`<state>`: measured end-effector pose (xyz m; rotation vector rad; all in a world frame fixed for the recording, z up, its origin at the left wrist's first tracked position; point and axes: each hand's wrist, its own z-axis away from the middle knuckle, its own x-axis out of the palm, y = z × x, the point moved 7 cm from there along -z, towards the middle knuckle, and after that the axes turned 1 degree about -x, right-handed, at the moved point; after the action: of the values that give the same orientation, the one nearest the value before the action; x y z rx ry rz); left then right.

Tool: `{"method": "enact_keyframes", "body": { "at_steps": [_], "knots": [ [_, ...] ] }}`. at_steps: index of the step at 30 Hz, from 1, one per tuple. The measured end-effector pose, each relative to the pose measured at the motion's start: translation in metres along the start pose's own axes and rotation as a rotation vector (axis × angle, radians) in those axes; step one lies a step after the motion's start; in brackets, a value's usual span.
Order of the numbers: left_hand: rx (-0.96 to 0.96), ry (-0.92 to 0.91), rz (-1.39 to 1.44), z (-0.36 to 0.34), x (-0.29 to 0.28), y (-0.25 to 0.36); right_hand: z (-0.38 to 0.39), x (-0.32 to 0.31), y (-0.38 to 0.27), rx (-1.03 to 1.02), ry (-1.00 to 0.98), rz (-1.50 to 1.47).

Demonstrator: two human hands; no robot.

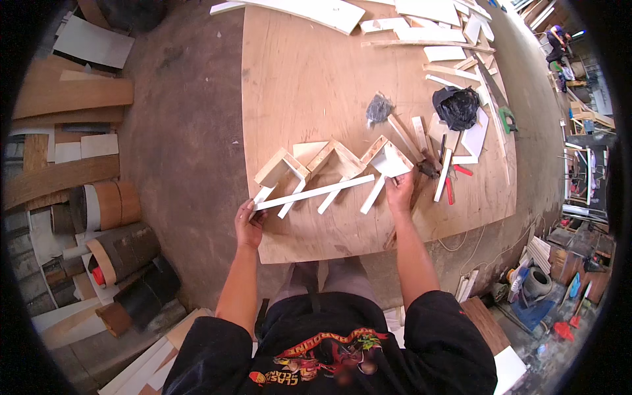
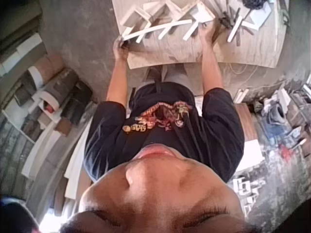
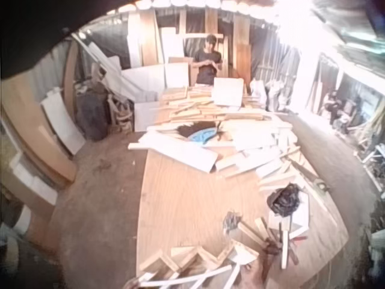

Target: The person marks a wooden strip with a pen, saws the strip to length using a hand saw, and then aligns it against a partially assembled wooden shelf structure to mark further cut points.

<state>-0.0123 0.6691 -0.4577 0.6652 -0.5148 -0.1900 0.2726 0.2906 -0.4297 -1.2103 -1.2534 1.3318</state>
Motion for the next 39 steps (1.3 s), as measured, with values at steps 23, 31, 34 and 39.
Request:
{"method": "enact_keyframes", "body": {
  "at_steps": [23, 31, 34, 39],
  "knots": [
    [0.65, 0.449, -1.12, 0.034, -0.006, 0.005, 0.0, -0.014, -0.007, -0.116, -0.093, 0.528],
    [0.82, 0.484, -0.836, 0.045, -0.008, 0.005, 0.048, -0.003, -0.057, -0.252, -0.058, 0.714],
    [0.856, 0.48, -0.859, 0.046, 0.0, 0.001, 0.051, 0.024, -0.069, -0.466, -0.346, 0.743],
    [0.853, 0.469, -0.826, 0.046, 0.001, 0.003, 0.031, 0.056, -0.046, -0.586, -0.526, 0.926]
  ]
}}
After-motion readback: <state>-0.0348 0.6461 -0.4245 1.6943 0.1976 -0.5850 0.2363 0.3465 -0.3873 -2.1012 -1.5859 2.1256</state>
